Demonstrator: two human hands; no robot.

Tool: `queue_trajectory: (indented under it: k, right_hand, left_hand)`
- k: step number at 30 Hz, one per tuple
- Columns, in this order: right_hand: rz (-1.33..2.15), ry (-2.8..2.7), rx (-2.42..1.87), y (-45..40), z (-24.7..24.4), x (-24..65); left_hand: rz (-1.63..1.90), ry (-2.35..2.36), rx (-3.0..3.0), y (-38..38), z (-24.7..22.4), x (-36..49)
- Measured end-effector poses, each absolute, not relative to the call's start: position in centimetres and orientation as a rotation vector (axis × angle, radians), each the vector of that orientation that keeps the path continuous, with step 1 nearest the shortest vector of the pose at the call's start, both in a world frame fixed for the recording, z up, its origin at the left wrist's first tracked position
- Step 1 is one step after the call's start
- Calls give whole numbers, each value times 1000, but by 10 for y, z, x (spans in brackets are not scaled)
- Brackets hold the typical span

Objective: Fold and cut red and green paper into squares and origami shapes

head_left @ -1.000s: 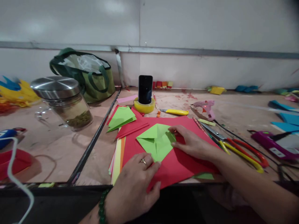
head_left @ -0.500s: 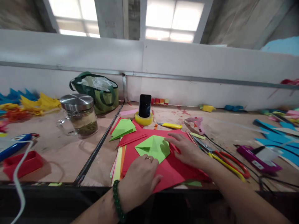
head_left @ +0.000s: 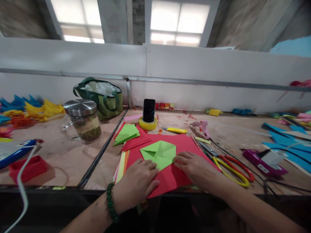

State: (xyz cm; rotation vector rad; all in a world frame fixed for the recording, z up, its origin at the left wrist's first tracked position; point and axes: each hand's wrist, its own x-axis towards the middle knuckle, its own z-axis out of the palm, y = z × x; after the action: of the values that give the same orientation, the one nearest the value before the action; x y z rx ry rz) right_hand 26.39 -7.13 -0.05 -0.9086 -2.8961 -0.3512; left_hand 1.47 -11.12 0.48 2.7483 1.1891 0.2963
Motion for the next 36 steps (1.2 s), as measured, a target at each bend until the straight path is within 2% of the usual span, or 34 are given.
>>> queue_trajectory:
  k: [7, 20, 29, 36]
  right_hand:
    - [-665, -2721, -1079, -43, 3, 273]
    - [-494, -2733, -750, -72, 0, 260]
    - [-94, -2980, -898, -93, 8, 227]
    - [903, -2679, -950, -59, 17, 242]
  left_hand:
    - [99, 1270, 2904, -95, 11, 42]
    - [322, 1413, 2871, -90, 2, 11]
    - [661, 1389, 2684, -130, -32, 17]
    - [818, 1307, 2591, -131, -39, 3]
